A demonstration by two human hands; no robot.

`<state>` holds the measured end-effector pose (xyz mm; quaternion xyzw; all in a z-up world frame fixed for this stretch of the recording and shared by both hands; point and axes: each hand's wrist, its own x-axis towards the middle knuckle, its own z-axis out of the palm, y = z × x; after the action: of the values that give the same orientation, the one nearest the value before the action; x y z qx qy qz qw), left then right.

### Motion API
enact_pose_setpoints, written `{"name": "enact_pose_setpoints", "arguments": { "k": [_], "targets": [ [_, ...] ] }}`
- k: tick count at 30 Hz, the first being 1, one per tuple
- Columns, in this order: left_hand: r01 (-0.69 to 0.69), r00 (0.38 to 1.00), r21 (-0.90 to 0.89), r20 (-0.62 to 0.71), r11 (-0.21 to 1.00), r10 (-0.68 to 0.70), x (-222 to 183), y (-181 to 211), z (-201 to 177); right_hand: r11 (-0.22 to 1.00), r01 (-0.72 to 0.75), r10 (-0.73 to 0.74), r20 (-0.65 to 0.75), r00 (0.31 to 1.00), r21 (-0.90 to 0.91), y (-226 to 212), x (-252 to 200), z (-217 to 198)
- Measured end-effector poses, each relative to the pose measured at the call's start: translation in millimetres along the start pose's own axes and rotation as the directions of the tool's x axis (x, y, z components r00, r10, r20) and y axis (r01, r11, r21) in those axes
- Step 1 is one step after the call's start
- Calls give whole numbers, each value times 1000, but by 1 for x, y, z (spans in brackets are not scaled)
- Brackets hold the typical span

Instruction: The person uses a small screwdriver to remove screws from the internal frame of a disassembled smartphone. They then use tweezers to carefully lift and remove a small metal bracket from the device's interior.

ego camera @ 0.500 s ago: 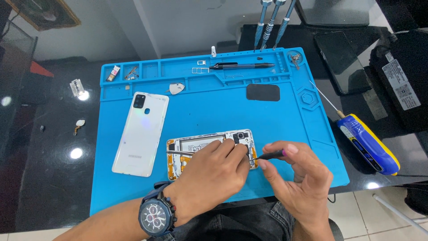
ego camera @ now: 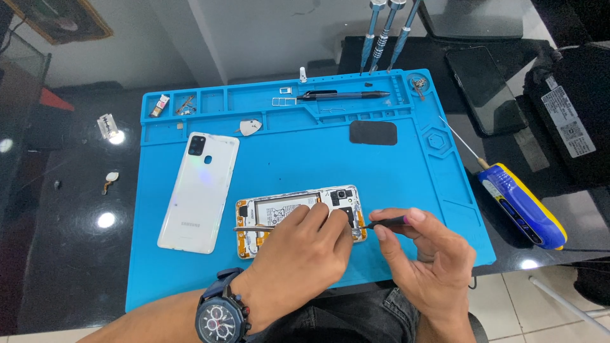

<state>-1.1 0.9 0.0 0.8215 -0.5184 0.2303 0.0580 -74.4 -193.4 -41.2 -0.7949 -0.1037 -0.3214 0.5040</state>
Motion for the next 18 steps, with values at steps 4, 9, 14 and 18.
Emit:
{"name": "enact_pose_setpoints", "arguments": {
  "k": [4,9,14,18],
  "targets": [
    [4,1000,16,-15,1000,-4,1,0,-1,1000,-5,5,6,1000,-3,-1,2,-1],
    [13,1000,1,-18,1000,-13,1,1,-1,999,-2,0,42,999,49,-3,6,-1],
    [13,1000,13,8,1000,-13,0,3,3,999,26,-28,41,999,46,-1,4,0],
    [34,999,19,17,999,-35,0,5,2,998,31,-33,43,999,47,2,1,-2]
  ]
}}
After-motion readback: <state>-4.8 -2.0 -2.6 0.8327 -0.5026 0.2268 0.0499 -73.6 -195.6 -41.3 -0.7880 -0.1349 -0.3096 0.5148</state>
